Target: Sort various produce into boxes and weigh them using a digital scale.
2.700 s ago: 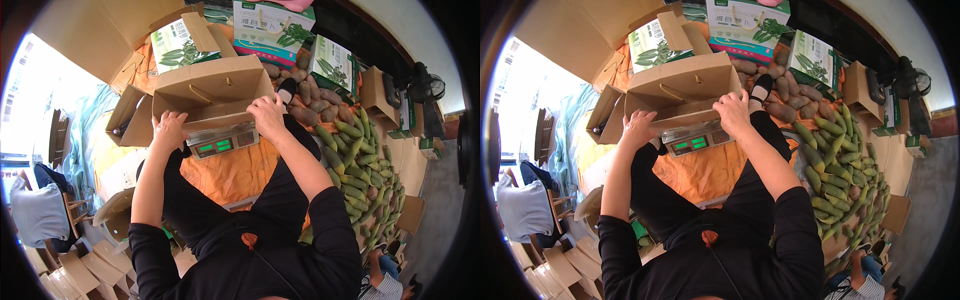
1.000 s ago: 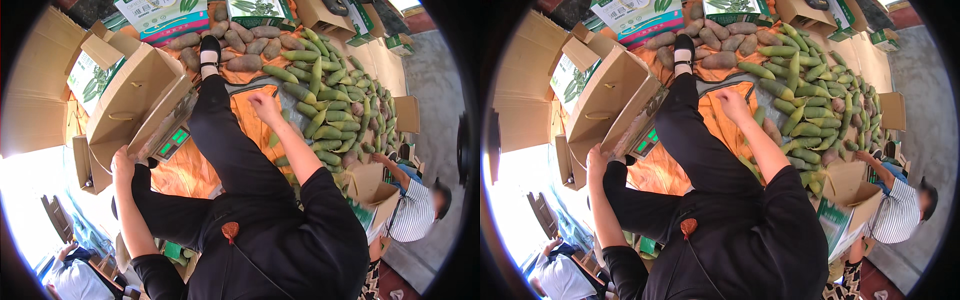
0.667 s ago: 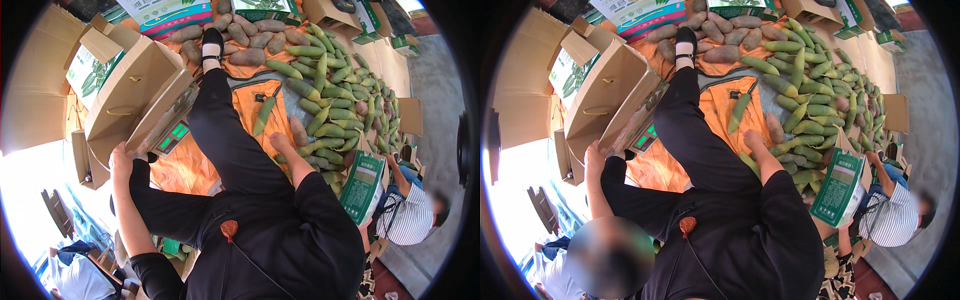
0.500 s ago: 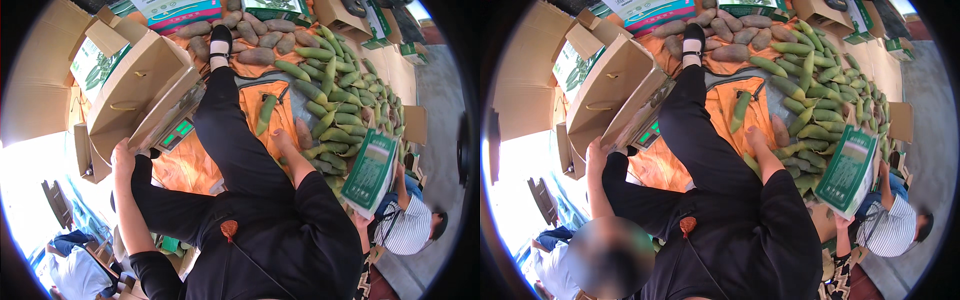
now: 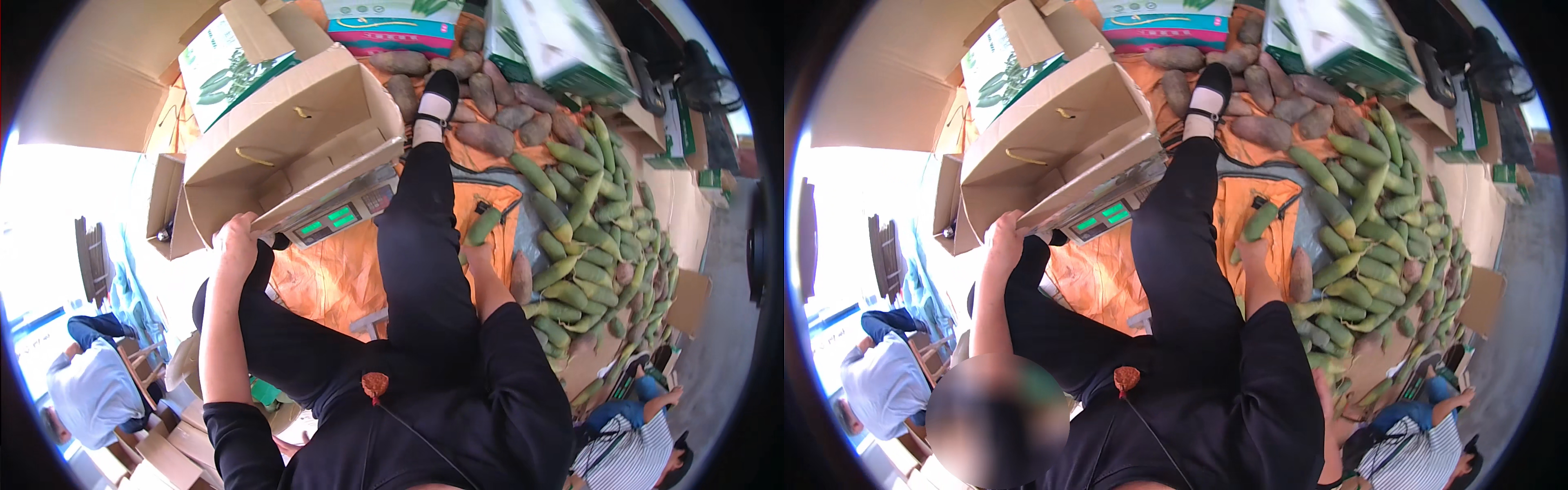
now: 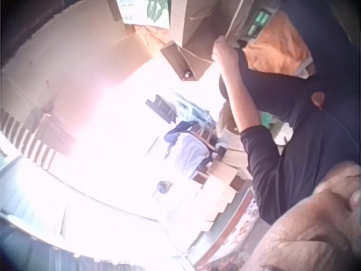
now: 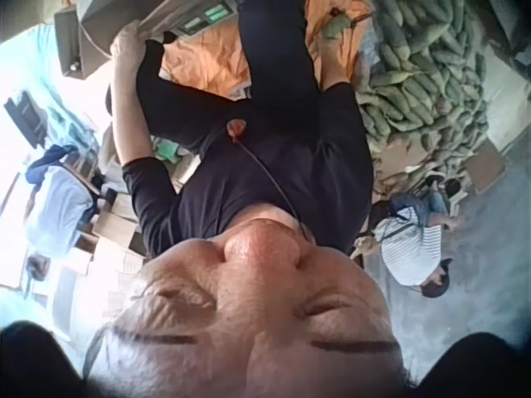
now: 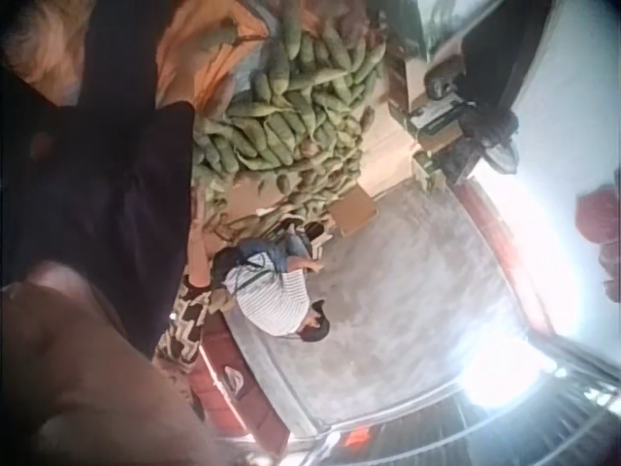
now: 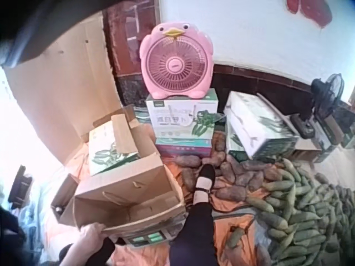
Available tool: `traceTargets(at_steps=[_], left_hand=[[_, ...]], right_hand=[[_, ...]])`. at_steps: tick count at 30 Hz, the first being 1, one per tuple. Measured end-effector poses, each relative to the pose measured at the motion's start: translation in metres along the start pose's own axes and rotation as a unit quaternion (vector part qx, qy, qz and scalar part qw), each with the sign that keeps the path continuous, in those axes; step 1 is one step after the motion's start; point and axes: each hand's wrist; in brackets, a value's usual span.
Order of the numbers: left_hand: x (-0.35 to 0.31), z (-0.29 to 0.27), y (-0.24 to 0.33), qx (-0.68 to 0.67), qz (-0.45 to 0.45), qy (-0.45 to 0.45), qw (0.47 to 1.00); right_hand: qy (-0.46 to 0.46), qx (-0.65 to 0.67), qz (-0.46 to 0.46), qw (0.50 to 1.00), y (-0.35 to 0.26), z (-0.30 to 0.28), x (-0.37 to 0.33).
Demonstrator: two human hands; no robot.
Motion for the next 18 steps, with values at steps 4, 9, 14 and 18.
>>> traceTargets(at_steps=[4, 9, 14, 18], left_hand=[[0.003, 0.008, -0.010, 0.006, 0.009, -0.013, 1.000], [0.001, 0.005, -0.013, -0.019, 0.032, -0.007, 0.999], [0.000, 0.007, -0.019, -0.013, 0.056, 0.001, 0.998], [-0.001, 0.004, -0.016, -0.014, 0.071, -0.001, 0.997]], right_hand=[[-0.057, 0.061, 0.085, 0.993, -0.019, -0.012, -0.008], [-0.192, 0.095, 0.185, 0.959, -0.040, -0.046, -0.017], [-0.222, 0.094, 0.138, 0.961, -0.063, -0.072, -0.035], [-0.224, 0.079, -0.073, 0.969, -0.124, -0.109, -0.032]])
Point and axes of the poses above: each hand's wrist, its own x-axis towards the middle knuckle, its own z-axis out of the palm, y = z × x
